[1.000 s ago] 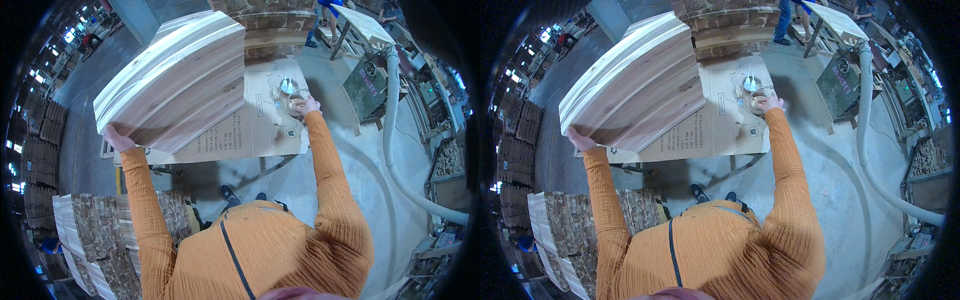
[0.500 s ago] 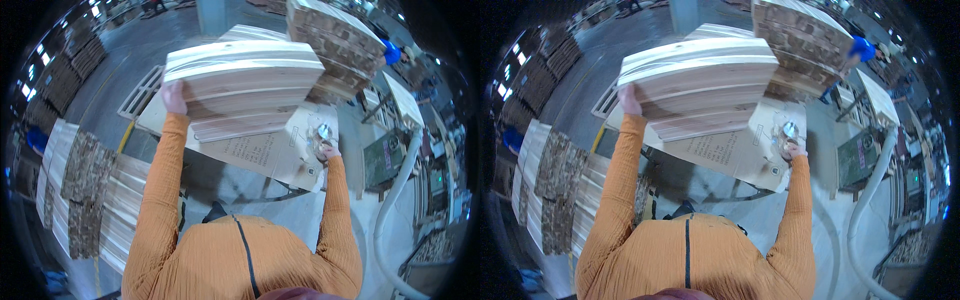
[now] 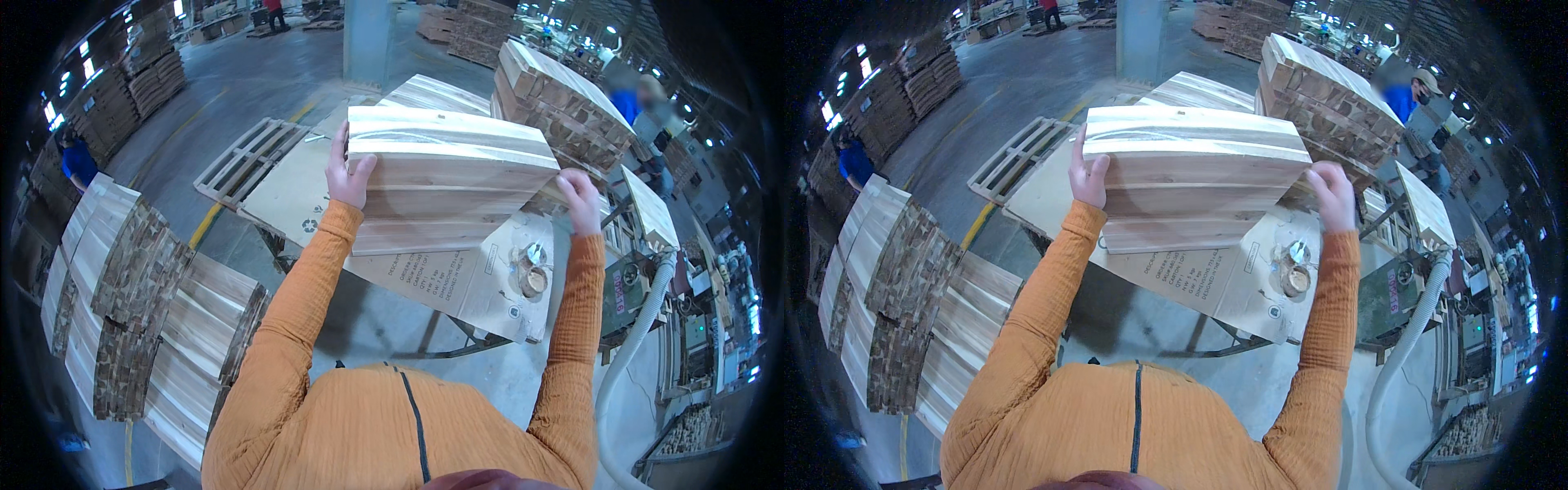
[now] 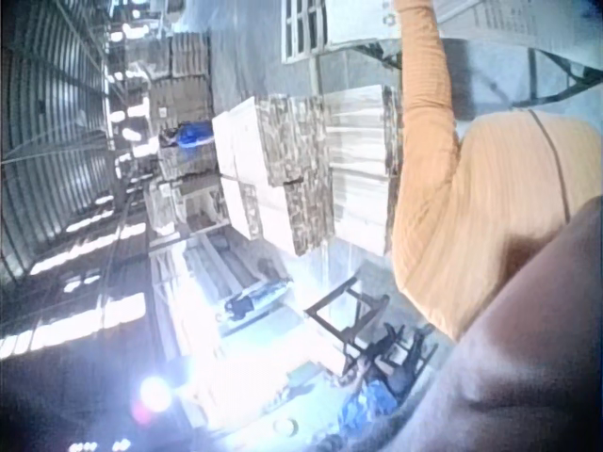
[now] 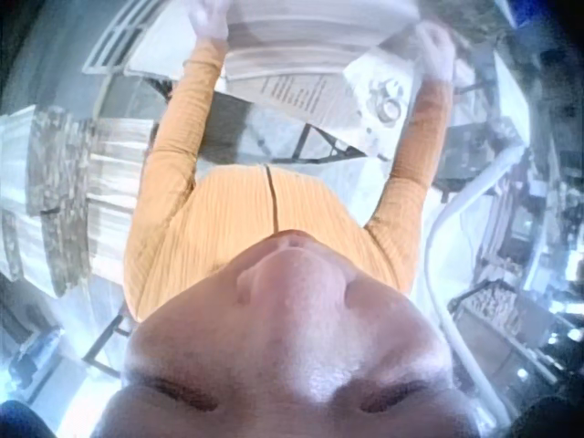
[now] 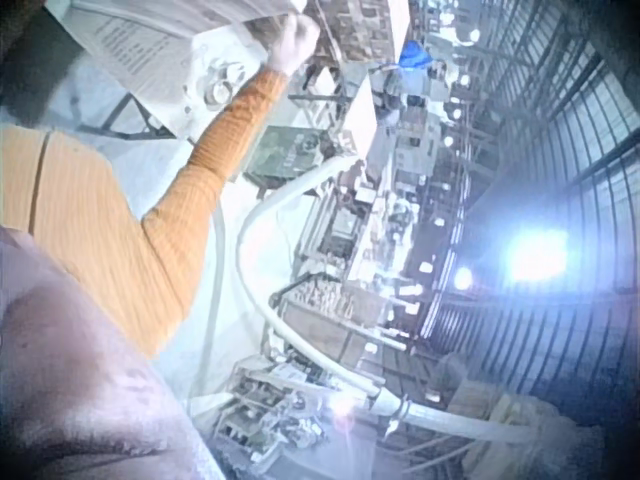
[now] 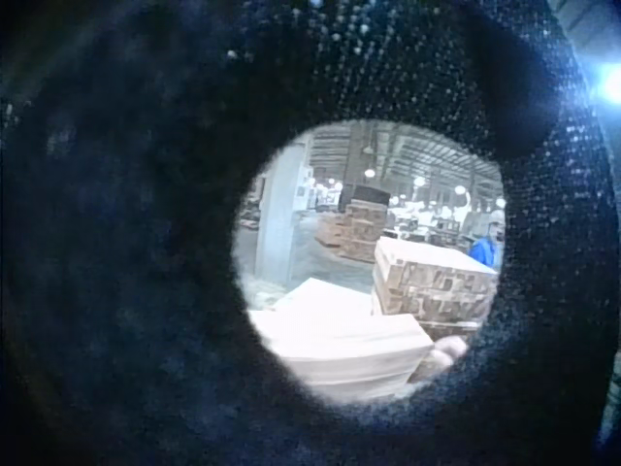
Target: The person applies glue from a white tube to the edges of wooden planks and stacks them on a table. The person repeats this process for multiple planks in a warehouse setting.
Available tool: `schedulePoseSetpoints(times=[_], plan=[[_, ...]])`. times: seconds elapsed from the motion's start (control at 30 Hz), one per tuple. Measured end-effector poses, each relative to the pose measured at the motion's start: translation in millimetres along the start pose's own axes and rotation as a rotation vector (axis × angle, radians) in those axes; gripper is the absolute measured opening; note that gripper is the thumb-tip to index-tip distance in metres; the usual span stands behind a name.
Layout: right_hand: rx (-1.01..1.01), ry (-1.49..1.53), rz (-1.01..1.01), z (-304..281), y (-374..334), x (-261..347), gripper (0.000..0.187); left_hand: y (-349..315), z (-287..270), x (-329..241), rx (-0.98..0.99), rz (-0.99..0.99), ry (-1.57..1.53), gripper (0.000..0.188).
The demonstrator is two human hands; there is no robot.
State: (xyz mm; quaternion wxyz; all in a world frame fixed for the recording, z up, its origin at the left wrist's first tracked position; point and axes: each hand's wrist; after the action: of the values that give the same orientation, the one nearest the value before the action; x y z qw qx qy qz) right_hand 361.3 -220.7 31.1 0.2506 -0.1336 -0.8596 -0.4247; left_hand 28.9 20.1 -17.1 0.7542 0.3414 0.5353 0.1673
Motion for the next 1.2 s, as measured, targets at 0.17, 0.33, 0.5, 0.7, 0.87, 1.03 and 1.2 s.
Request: schedulePoseSetpoints(times=[0.17,0.33,0.5,0.7,0.87,1.03,1.2], plan=[[0.056,-0.175,-0.418,48,43,122,0.014,3,-2,7,0.011,0.071,0.036,0.074],[0.314,0.145,-0.355,117,49,183,0.013,4,-2,9,0.021,0.101,0.072,0.077],[0.251,-0.155,-0.531,151,36,210,0.01,7,-6,14,0.035,0.133,0.183,0.084],[0.1,-0.477,-0.631,145,0,203,0.03,5,-6,17,0.042,0.084,0.192,0.086],[0.132,-0.473,-0.566,161,-8,223,0.037,6,-6,19,0.046,0.05,0.197,0.086],[0.115,-0.469,-0.534,156,-6,217,0.042,7,-7,22,0.051,0.081,0.214,0.088],[0.07,-0.522,-0.553,168,-14,227,0.046,7,-7,23,0.05,0.078,0.215,0.09]])
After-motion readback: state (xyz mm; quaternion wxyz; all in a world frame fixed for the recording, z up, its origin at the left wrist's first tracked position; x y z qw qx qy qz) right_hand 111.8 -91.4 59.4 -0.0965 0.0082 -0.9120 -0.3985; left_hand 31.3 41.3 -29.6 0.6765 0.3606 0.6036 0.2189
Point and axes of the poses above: each hand's wrist, its own y-axis towards the middle knuckle, its own z-axis out of the palm, x = y × z, and after that the axes turned 1 degree about -y, right-handed
